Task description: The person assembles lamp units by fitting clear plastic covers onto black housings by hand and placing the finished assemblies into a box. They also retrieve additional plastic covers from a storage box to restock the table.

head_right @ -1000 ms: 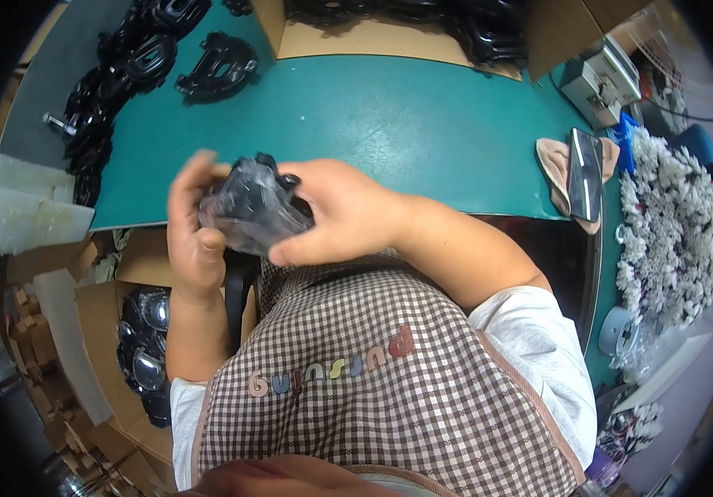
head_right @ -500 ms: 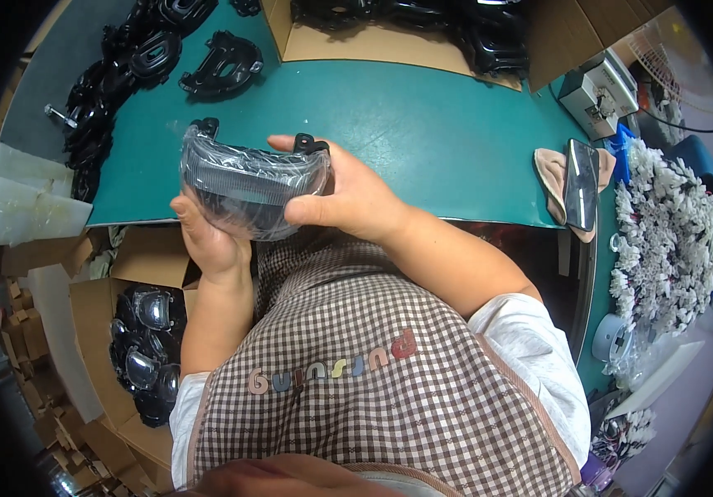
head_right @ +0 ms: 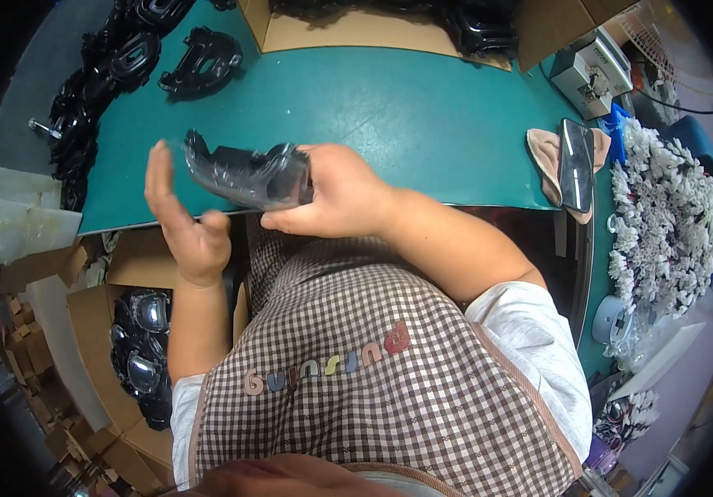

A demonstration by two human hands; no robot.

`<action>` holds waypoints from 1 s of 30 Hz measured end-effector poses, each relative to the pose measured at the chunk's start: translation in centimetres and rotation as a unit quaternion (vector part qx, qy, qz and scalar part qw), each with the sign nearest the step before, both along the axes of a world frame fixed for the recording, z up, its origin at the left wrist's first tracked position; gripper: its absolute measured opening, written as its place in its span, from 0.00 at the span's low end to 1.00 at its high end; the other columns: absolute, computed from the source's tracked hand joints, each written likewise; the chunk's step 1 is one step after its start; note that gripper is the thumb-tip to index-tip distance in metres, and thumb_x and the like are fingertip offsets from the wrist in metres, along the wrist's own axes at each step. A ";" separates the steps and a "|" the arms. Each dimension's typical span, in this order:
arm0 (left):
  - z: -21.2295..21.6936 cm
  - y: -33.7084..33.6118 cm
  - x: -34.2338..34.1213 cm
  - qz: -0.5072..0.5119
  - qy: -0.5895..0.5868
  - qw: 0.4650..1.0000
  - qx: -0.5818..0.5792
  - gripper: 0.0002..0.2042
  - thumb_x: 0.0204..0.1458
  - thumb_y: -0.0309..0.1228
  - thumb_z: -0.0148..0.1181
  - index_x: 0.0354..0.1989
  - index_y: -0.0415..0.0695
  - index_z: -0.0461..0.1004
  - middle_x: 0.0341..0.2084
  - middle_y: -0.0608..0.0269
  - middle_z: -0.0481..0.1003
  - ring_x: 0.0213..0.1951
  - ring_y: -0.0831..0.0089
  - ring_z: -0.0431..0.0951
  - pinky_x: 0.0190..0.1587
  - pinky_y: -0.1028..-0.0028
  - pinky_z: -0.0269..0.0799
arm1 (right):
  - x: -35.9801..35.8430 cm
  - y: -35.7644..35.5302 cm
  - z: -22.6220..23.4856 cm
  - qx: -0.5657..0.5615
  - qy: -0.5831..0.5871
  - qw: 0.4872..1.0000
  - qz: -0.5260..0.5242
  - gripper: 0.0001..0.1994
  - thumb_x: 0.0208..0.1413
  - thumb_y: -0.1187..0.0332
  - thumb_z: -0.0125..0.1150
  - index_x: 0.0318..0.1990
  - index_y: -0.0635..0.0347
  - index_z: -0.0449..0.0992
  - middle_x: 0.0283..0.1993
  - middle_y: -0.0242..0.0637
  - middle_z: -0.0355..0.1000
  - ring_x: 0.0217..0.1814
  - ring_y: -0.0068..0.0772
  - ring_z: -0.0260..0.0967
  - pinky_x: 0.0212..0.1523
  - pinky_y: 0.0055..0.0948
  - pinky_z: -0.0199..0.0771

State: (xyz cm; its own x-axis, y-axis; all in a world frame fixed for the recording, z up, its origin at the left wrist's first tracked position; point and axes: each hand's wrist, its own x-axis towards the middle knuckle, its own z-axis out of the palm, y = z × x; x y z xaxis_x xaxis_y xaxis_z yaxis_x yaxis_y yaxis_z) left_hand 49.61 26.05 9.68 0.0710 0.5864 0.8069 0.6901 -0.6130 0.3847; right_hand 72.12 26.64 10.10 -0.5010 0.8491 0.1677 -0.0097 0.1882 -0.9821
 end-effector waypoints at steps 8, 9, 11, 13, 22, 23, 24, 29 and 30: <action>0.8 0.9 -0.4 -0.193 0.184 0.958 -0.110 0.38 0.40 0.70 0.60 0.35 0.41 0.76 0.27 0.63 0.78 0.30 0.65 0.79 0.37 0.67 0.75 | 0.2 0.4 1.7 0.207 -0.176 0.962 0.014 0.27 0.43 0.58 0.71 0.52 0.59 0.76 0.51 0.44 0.76 0.51 0.47 0.75 0.49 0.41 0.76; 0.5 0.6 -0.2 -0.185 0.029 0.970 -0.152 0.39 0.40 0.71 0.60 0.35 0.40 0.76 0.27 0.63 0.77 0.29 0.66 0.79 0.35 0.68 0.74 | 0.6 0.7 1.5 0.234 -0.131 0.963 -0.013 0.27 0.45 0.57 0.71 0.53 0.59 0.76 0.52 0.44 0.75 0.52 0.47 0.74 0.51 0.40 0.75; -0.6 0.4 -1.0 -0.163 -0.126 0.961 -0.182 0.41 0.41 0.73 0.58 0.35 0.37 0.74 0.26 0.62 0.76 0.27 0.68 0.77 0.30 0.71 0.72 | 1.9 1.3 1.1 0.228 -0.112 0.966 -0.051 0.25 0.49 0.56 0.70 0.53 0.59 0.76 0.49 0.43 0.77 0.52 0.46 0.74 0.55 0.39 0.73; -1.4 0.2 -0.9 -0.168 -0.122 0.967 -0.149 0.41 0.42 0.73 0.58 0.35 0.37 0.73 0.26 0.61 0.76 0.27 0.66 0.77 0.30 0.70 0.72 | 2.7 1.6 0.3 0.121 -0.081 0.989 -0.012 0.18 0.53 0.59 0.68 0.47 0.60 0.79 0.42 0.41 0.78 0.48 0.42 0.75 0.51 0.36 0.73; -3.1 -0.4 -1.7 -0.162 -0.120 0.968 -0.148 0.46 0.47 0.72 0.53 0.46 0.30 0.70 0.37 0.57 0.75 0.38 0.70 0.75 0.40 0.73 0.72 | 1.5 0.8 0.7 0.105 -0.031 0.994 -0.011 0.23 0.50 0.57 0.72 0.46 0.65 0.77 0.48 0.42 0.75 0.49 0.36 0.72 0.50 0.32 0.71; -2.6 -0.2 -1.0 -0.141 -0.139 0.968 -0.152 0.47 0.48 0.73 0.50 0.48 0.30 0.70 0.40 0.57 0.75 0.40 0.69 0.75 0.43 0.72 0.72 | 1.0 0.7 1.0 0.257 -0.071 0.961 -0.066 0.26 0.46 0.55 0.75 0.46 0.65 0.77 0.47 0.44 0.76 0.47 0.38 0.73 0.49 0.32 0.72; -2.2 -0.2 -0.3 -0.120 -0.157 0.968 -0.156 0.47 0.50 0.73 0.47 0.49 0.29 0.69 0.42 0.56 0.75 0.43 0.69 0.76 0.46 0.71 0.72 | 0.7 0.8 0.9 0.257 -0.070 0.962 -0.065 0.26 0.46 0.55 0.75 0.46 0.65 0.77 0.47 0.44 0.76 0.47 0.38 0.73 0.49 0.32 0.72; -1.1 -0.4 1.9 -0.146 -0.269 0.943 -0.133 0.45 0.52 0.71 0.48 0.51 0.29 0.69 0.45 0.56 0.75 0.45 0.69 0.75 0.51 0.71 0.70 | 0.1 0.0 1.7 0.306 -0.108 0.929 -0.177 0.29 0.42 0.47 0.73 0.44 0.62 0.77 0.36 0.42 0.77 0.38 0.48 0.75 0.43 0.39 0.74; -1.3 -0.1 1.7 -0.144 -0.269 0.943 -0.133 0.45 0.52 0.71 0.48 0.51 0.29 0.69 0.45 0.56 0.75 0.45 0.69 0.75 0.51 0.71 0.70 | 0.0 0.0 1.9 0.315 -0.107 0.925 -0.184 0.29 0.42 0.46 0.73 0.44 0.62 0.77 0.36 0.42 0.77 0.38 0.49 0.75 0.43 0.39 0.74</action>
